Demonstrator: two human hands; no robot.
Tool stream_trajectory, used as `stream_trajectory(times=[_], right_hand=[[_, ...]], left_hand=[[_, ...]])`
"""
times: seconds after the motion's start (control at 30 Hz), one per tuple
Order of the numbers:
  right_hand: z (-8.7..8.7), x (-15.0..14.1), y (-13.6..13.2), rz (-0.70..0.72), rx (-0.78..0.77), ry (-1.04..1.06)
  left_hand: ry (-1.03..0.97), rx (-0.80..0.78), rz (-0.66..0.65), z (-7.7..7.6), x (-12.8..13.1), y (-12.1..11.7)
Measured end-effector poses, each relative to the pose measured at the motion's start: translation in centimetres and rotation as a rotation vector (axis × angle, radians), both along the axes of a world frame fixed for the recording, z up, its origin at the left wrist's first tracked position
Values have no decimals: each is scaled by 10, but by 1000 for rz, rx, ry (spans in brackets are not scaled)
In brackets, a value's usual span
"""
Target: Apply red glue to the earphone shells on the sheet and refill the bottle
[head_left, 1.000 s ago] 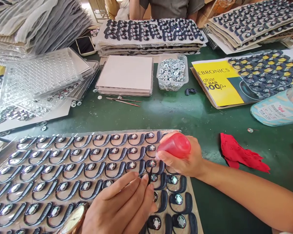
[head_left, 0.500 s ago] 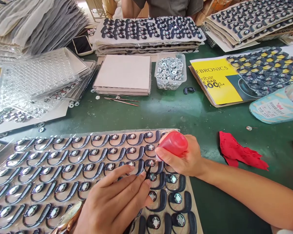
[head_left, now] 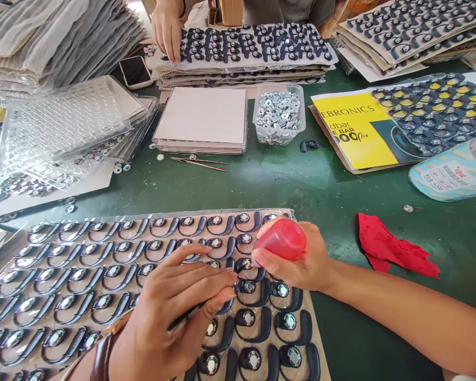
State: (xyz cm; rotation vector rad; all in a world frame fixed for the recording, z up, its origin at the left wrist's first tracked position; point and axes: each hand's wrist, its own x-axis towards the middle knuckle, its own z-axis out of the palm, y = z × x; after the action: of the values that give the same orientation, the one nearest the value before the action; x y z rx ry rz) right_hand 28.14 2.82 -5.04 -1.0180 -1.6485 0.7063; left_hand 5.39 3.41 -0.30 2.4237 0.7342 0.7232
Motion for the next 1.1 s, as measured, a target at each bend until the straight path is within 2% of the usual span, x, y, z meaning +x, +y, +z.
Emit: stream_trajectory(times=[0.2, 0.37, 0.43, 0.57, 0.7, 0.87, 1.1], right_hand=[[-4, -3, 0, -6, 165, -5], [-1, -5, 0, 1, 235, -40], [4, -3, 2, 4, 202, -10], [13, 0, 4, 15, -63, 178], [9, -1, 4, 74, -227, 274], [-1, -3, 0, 80, -149, 197], [-3, -4, 2, 29, -15, 58]], left_hand=[[57, -131, 99, 0, -1, 7], [45, -131, 110, -3, -3, 7], [28, -119, 108, -4, -3, 7], [9, -101, 89, -4, -3, 7], [17, -110, 84, -4, -4, 7], [-7, -138, 109, -9, -6, 9], [-5, -133, 96, -11, -5, 9]])
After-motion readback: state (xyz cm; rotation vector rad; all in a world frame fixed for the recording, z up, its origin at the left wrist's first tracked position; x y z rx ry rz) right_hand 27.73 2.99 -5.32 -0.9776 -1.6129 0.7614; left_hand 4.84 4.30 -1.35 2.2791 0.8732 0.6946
